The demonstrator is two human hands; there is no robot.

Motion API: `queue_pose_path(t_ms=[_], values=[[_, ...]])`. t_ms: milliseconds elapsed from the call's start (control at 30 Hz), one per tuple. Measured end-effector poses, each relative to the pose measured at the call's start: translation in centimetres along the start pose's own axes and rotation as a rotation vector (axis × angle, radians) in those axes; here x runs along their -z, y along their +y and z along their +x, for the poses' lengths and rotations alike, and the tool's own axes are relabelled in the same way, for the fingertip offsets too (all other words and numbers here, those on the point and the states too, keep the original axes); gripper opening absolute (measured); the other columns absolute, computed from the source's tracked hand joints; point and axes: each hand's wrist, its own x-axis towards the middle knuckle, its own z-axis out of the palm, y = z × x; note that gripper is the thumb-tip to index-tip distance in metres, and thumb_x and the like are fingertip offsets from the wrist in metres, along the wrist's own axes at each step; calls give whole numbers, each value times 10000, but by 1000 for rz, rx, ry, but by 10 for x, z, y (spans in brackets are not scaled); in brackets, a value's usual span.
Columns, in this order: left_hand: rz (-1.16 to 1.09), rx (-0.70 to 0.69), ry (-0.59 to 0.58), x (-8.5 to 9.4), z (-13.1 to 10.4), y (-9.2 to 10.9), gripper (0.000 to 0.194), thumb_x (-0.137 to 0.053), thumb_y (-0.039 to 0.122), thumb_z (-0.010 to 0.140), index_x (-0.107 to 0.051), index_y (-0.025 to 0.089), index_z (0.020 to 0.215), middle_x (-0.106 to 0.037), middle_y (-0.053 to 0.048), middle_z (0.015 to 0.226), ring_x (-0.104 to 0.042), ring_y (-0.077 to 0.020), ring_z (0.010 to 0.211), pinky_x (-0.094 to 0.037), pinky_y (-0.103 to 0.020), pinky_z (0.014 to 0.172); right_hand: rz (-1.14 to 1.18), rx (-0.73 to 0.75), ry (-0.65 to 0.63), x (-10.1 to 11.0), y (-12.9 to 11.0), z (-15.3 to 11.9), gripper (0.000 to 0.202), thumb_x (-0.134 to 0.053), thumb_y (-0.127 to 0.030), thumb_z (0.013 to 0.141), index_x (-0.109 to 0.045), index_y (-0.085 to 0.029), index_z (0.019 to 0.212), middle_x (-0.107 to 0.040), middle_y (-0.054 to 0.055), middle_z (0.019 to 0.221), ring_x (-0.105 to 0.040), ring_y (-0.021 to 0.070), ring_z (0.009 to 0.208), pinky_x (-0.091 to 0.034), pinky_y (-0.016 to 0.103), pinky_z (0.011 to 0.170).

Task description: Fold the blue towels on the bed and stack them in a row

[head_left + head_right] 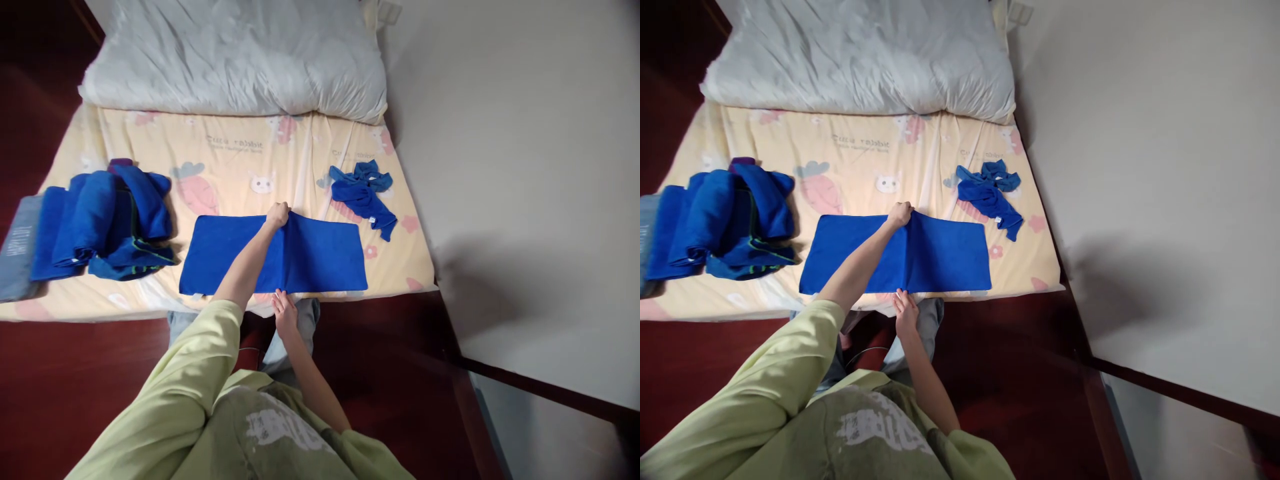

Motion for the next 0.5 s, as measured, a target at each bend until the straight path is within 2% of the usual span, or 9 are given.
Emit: queue_pose_path(t_ms=[167,300,400,500], values=[[-5,-22,29,21,-10,-2,412,-408,352,1053,-677,122,1265,-668,-221,1282,-632,-291,1235,-478,-336,1003,4,31,9,3,1,-12,384,-703,-453,833,-651,-175,1092,-686,161,1356,-678,279,1253,-461,488,1155],[-22,-40,66,39,-26,-5,406,-401,328,1051,-697,110,1221,-698,-217,1229,-644,-286,1214,-478,-335,1009,-16,121,2,8,-4,-19,390,-786,-453,794,-679,-160,1027,-723,190,1279,-695,322,1217,-488,493,1120],[-42,-57,121,57,-40,-7,394,-406,318,1050,-703,104,1196,-709,-213,1219,-641,-283,1217,-472,-324,1015,-47,196,22,9,-19,-24,377,-819,-435,774,-698,-149,988,-752,198,1200,-719,346,1158,-533,498,1046],[-59,-73,188,83,-56,-11,387,-405,315,1052,-710,103,1160,-718,-207,1219,-649,-277,1204,-464,-310,1023,-75,265,34,8,-44,-31,404,-864,-428,731,-712,-140,970,-777,191,1128,-757,329,1041,-574,457,950]])
